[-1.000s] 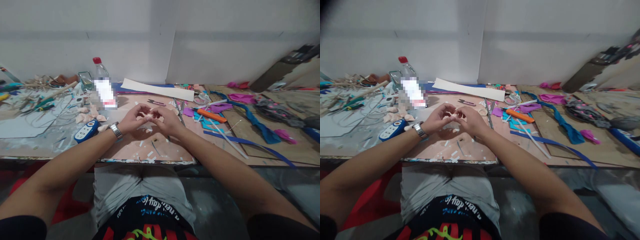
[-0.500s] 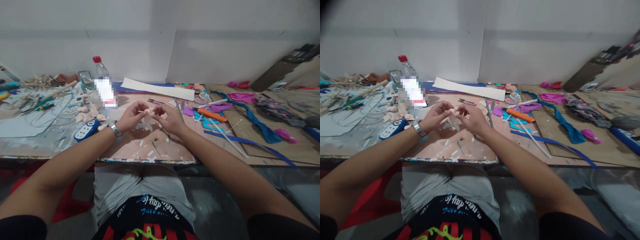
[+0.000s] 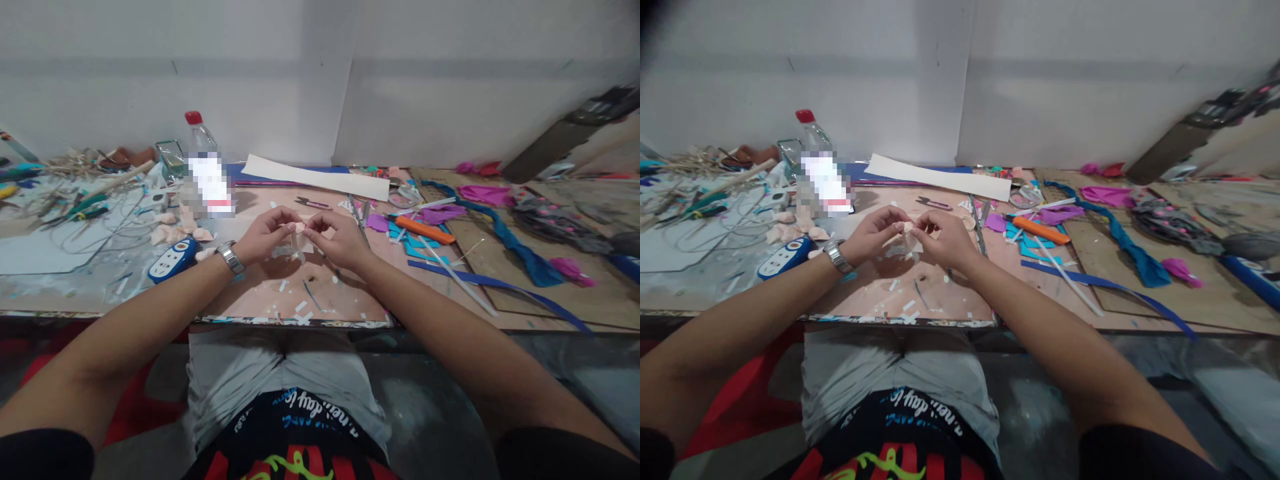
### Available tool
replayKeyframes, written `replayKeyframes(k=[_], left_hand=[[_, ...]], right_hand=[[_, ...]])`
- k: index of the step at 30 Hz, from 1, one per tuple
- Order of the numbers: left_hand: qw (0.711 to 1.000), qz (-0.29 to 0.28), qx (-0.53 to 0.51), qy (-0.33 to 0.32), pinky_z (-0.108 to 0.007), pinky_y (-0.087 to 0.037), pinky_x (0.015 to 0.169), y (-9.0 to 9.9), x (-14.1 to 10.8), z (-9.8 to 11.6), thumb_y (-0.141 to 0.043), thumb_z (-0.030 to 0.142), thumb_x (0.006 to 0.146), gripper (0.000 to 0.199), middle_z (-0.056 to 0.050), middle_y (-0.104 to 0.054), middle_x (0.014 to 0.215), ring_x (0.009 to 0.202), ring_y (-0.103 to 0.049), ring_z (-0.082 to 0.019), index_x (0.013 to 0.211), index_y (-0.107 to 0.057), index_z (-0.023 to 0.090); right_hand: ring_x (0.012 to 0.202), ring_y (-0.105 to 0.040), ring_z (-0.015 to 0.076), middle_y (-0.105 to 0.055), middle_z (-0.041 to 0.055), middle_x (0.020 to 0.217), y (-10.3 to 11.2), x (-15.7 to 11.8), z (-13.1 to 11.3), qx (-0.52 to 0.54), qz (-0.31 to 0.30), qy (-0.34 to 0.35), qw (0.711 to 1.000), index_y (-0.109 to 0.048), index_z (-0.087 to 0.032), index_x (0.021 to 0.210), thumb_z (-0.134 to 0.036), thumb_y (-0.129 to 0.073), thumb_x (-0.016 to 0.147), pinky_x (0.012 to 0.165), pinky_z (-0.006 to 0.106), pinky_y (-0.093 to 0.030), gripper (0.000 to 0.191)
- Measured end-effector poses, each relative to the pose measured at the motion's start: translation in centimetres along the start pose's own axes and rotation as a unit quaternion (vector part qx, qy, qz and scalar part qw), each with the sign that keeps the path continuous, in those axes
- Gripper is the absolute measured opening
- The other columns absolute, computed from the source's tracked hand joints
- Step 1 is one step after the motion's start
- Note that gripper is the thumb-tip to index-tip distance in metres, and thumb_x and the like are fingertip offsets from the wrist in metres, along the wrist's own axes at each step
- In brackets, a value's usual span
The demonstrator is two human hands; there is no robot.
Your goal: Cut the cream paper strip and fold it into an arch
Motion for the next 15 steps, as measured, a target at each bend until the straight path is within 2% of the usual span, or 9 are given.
replayKeyframes(k=[9, 15], left_hand=[[1.0, -0.003, -0.009, 0.02, -0.029, -0.053, 0.083, -0.44, -0.2, 0.06, -0.076, 0.052, 0.088, 0.043, -0.008, -0.07, 0.104, 0.092, -0.067, -0.017, 0.107, -0.065, 0.015], [1.0, -0.015, 0.004, 0.012, -0.029, -0.053, 0.086, -0.69, -0.31, -0.07, -0.074, 0.049, 0.091, 0.04, -0.01, -0.069, 0.111, 0.101, -0.068, -0.019, 0.11, -0.063, 0.016]], right_hand=[[0.071, -0.06, 0.0177, -0.07, 0.003, 0.076, -0.08, 0.02, 0.24, 0.02, -0.005, -0.035, 0.999, -0.07, -0.019, 0.081, -0.039, -0.072, 0.09, 0.07, 0.032, -0.047, 0.022], [0.071, -0.06, 0.0174, -0.071, 0.0033, 0.078, -0.23, 0.01, 0.77, 0.025, -0.006, -0.056, 0.998, -0.07, -0.019, 0.081, -0.043, -0.075, 0.089, 0.07, 0.032, -0.046, 0.026]])
Point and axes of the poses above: each hand's wrist, its own x-axis towards the middle knuckle, its own y-axis out of the back of the hand, z = x × y, the point moved 5 cm from there along x, towards the middle knuckle
